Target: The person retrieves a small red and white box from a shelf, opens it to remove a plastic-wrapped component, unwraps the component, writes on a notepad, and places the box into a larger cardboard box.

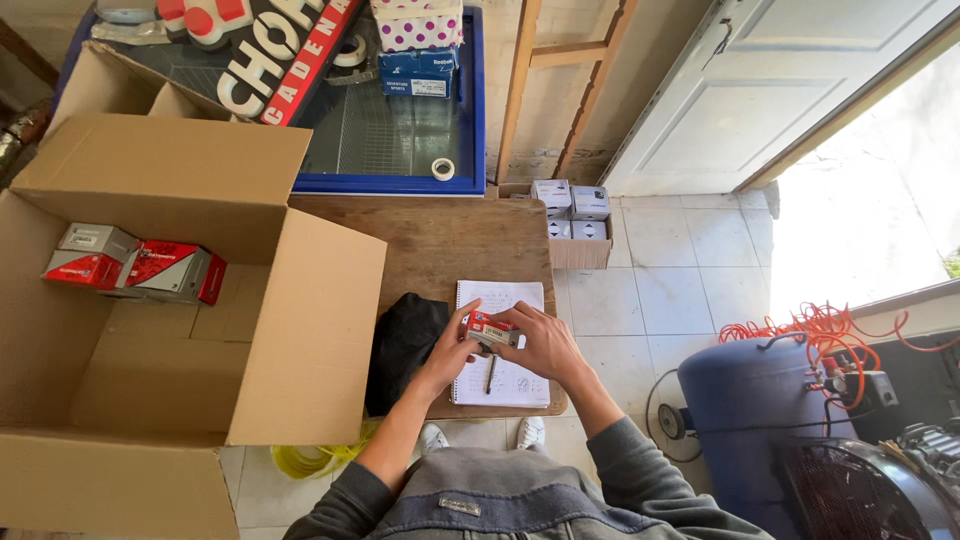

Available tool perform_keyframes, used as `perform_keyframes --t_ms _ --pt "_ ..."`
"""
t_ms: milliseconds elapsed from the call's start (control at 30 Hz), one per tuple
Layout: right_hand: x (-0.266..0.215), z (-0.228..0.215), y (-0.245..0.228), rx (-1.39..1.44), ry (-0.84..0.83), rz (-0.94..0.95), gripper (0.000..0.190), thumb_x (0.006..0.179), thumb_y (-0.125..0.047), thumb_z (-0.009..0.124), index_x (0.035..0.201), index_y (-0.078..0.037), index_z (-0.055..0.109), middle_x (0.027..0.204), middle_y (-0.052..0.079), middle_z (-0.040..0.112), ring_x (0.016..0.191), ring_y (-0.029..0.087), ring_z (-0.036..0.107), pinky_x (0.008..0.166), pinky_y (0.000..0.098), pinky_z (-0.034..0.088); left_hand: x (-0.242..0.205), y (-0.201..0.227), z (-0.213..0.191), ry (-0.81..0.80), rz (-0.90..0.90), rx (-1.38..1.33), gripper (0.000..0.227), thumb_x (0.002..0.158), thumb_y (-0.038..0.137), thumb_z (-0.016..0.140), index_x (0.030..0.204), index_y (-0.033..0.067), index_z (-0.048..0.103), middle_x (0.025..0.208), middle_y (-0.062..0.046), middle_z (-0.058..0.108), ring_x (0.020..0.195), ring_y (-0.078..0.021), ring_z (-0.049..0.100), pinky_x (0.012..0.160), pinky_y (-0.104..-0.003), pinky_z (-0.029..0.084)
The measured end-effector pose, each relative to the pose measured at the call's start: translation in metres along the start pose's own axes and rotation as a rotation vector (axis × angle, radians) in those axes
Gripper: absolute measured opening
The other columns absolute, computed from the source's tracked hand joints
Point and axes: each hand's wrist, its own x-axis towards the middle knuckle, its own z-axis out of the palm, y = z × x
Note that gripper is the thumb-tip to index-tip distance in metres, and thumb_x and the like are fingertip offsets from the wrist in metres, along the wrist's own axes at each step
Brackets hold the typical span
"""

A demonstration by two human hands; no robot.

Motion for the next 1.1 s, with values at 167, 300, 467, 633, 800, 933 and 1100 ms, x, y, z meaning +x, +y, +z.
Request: perform_keyframes --t_ms 167,300,467,633,800,933,1100 --pt "0.008 -0.009 -0.021 0.056 0.018 0.026 0.045 0.094 -0.053 0.084 0.132 -0.028 0.085 0.109 0.006 0.078 0.102 0.036 0.082 0.086 0.0537 0.064 0.005 -0.006 -0.019 -0.074 -0.029 -0.072 0.087 0.089 0.008 0.071 0.171 0.0315 0.057 0.118 -0.018 0.077 0.088 -0.0305 0.088 0.069 -0.033 0.062" --pt "0.015 -0.007 -0.017 0.037 0.062 0.014 0.038 0.097 -0.053 0.081 0.127 -0.03 0.088 0.104 0.004 0.078 0.098 0.033 0.081 0.083 0.0507 0.064 0.002 -0.003 -0.022 -0.088 -0.033 -0.118 0.075 0.092 0.012 0.074 0.164 0.0303 0.062 0.109 -0.013 0.074 0.079 -0.0314 0.086 0.065 -0.034 0.061" --pt "0.022 0.006 0.011 -0.103 0.27 -0.101 0.022 0.107 -0.041 0.073 0.121 -0.032 0.087 0.074 0.0 0.072 0.079 0.027 0.079 0.073 0.0437 0.064 0.016 -0.023 -0.021 -0.091 -0.024 -0.049 0.067 0.098 0.023 0.081 0.163 0.0224 0.062 0.103 -0.012 0.071 0.072 -0.0284 0.082 0.065 -0.036 0.06" --pt "0.029 0.006 0.049 0.022 0.27 0.059 0.019 0.114 -0.046 0.073 0.128 -0.036 0.082 0.054 -0.004 0.067 0.065 0.03 0.076 0.07 0.0451 0.063 0.013 -0.012 0.0 -0.067 -0.011 -0.023 0.063 0.103 0.028 0.079 0.162 0.0174 0.06 0.106 -0.015 0.074 0.074 -0.0275 0.081 0.073 -0.039 0.061" --pt "0.03 0.002 0.087 0.393 0.287 0.367 0.041 0.105 -0.047 0.089 0.112 -0.012 0.069 0.094 0.019 0.078 0.082 0.043 0.076 0.074 0.0577 0.055 0.017 -0.014 0.032 -0.103 0.122 -0.045 0.074 0.098 0.02 0.084 0.165 0.013 0.055 0.104 -0.01 0.072 0.086 -0.0238 0.081 0.082 -0.035 0.059" --pt "0.019 -0.003 0.091 0.368 0.131 0.372 0.048 0.11 -0.062 0.078 0.113 -0.015 0.076 0.11 0.013 0.087 0.077 0.034 0.082 0.068 0.0533 0.062 0.016 -0.001 0.048 -0.055 0.116 -0.112 0.077 0.098 0.013 0.087 0.167 0.0084 0.053 0.11 -0.014 0.067 0.096 -0.0258 0.076 0.093 -0.041 0.067" --pt "-0.003 -0.014 0.077 0.928 -0.159 0.411 0.063 0.112 -0.037 0.08 0.163 -0.018 0.047 0.119 0.024 0.076 0.074 0.032 0.086 0.055 0.0325 0.072 0.014 0.012 0.058 0.027 0.145 -0.07 0.08 0.1 0.013 0.09 0.167 0.0108 0.046 0.12 -0.01 0.058 0.11 -0.0245 0.065 0.097 -0.041 0.064"
